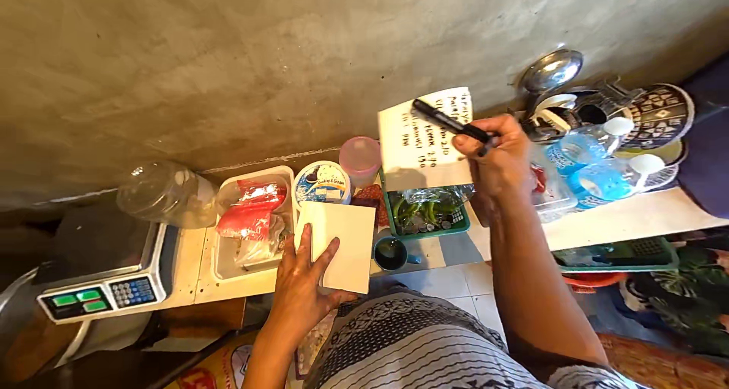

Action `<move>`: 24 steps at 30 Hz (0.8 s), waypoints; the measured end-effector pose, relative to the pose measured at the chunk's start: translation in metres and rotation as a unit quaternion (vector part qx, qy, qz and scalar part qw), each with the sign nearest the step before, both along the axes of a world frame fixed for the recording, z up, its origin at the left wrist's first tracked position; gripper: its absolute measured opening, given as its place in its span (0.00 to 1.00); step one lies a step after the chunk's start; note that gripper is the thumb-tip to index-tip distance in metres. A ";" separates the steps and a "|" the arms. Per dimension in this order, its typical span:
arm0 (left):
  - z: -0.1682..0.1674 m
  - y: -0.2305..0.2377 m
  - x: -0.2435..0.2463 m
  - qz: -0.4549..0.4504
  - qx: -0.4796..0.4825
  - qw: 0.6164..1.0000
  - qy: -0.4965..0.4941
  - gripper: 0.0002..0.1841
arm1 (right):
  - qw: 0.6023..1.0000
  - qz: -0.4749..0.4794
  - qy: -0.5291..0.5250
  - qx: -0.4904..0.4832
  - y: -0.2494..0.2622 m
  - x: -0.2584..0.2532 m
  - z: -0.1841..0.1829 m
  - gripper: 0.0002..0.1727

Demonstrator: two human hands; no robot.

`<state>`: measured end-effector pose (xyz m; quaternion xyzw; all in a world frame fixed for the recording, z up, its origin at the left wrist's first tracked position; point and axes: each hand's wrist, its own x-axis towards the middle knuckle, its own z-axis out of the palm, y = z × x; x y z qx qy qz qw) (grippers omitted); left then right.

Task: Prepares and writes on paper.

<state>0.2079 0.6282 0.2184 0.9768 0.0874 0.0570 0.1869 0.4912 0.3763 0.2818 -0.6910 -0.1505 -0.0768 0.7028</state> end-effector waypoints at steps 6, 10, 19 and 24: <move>-0.011 0.001 -0.001 -0.021 0.017 0.997 -0.078 0.47 | 0.913 -0.095 0.076 -0.389 0.026 0.049 -0.046 0.19; -0.022 0.003 -0.002 0.003 -0.041 0.983 -0.178 0.42 | 0.859 -0.066 0.030 -0.507 0.027 0.052 -0.069 0.24; -0.010 -0.020 -0.004 0.254 -0.331 0.832 -0.366 0.17 | 0.886 -0.038 -0.109 -0.448 0.025 -0.012 -0.037 0.22; -0.007 -0.015 -0.012 0.332 -0.486 0.706 -0.393 0.27 | 0.873 0.281 0.150 -0.369 0.041 -0.091 -0.044 0.24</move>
